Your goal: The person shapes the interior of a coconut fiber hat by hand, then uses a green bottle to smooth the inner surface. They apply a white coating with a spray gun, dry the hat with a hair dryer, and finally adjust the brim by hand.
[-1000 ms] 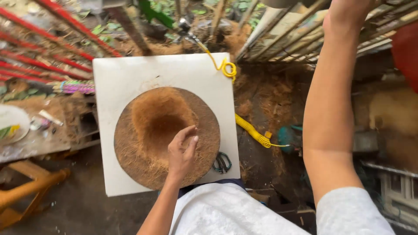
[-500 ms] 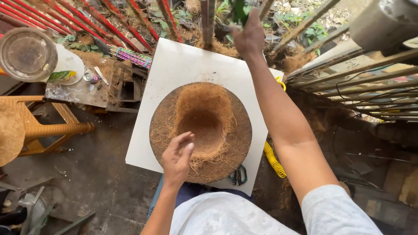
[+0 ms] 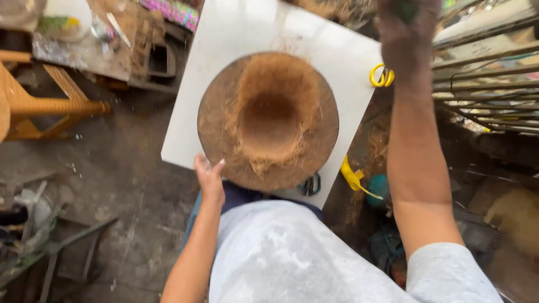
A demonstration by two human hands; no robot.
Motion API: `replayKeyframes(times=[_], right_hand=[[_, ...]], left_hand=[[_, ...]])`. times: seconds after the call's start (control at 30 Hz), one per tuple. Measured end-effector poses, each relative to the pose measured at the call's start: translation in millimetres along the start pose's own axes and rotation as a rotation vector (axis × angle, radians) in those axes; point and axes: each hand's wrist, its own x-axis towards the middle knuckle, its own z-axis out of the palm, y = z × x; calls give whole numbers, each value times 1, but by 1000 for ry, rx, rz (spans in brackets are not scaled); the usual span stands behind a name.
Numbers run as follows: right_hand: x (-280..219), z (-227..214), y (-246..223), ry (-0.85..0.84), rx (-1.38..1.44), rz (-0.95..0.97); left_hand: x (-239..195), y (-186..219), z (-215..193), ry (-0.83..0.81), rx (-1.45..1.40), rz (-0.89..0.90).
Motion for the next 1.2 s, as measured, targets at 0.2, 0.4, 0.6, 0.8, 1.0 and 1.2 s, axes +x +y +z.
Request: replayKeyframes(times=[0.2,0.4,0.6,0.8,1.0,1.2], right_hand=[[-107,-58,-48,-32,238,291],[-180,-88,-82,-206,261,621],[-238,-43,-94,-170,496,867],[-254,-1,-92,-149,480,963],[-257,29,-66,-112,431,970],[-243,36,-56,-73,333,971]], left_hand=[[4,0,3,-394,-427,-297],[14,12,11,-420,-472,-292],[78,44,12,-403,-258,-108],[168,91,46,-433,-39,145],[105,70,27,-244,-276,31],[50,1,49,-260,-641,-221]])
